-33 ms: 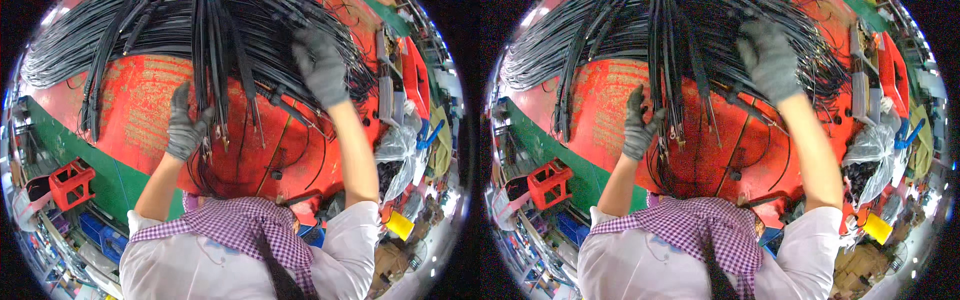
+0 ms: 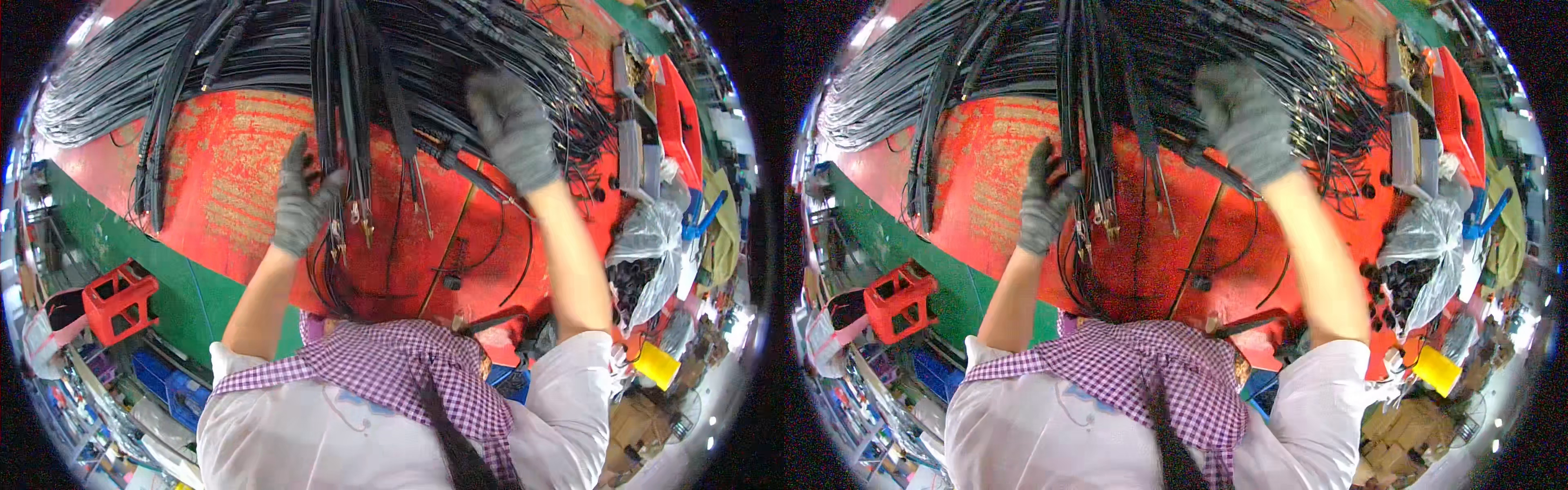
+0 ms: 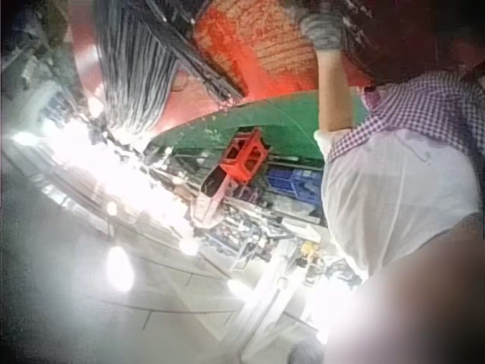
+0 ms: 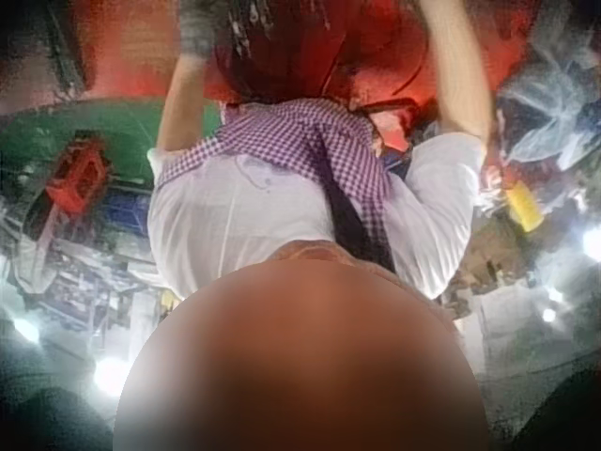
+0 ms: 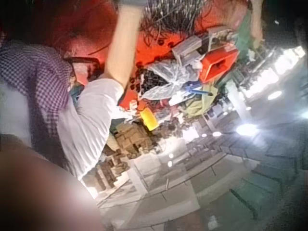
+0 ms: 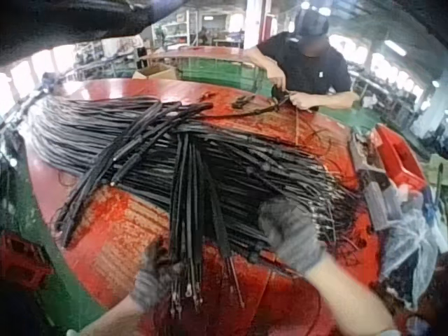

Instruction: The person assembles wire harnesses by hand, attaching connectors and sliding plastic sleeves and springs onto the wires.

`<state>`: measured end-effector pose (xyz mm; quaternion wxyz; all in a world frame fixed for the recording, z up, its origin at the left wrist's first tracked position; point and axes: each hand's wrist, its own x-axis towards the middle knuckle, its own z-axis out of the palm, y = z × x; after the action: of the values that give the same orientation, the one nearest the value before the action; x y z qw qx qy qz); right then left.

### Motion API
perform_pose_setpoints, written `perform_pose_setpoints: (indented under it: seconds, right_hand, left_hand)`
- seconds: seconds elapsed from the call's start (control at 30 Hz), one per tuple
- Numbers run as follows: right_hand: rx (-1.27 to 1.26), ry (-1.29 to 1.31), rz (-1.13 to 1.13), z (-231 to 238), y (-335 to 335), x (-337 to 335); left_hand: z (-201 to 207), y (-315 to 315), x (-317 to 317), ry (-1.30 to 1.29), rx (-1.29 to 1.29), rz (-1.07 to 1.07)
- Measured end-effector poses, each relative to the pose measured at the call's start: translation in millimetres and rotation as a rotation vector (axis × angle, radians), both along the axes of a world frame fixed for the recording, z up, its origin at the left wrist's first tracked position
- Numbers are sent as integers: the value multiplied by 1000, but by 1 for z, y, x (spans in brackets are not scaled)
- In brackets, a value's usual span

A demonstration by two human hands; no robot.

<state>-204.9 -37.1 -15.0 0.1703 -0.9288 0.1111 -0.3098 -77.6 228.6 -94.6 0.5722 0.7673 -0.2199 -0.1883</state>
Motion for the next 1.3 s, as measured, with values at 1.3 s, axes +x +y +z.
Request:
perform_pose_setpoints:
  seconds: [1.3]
  right_hand:
    - [558, 345, -327, -93, 70, -25]
  left_hand:
    - [53, -104, -6, -1063, -67, -640]
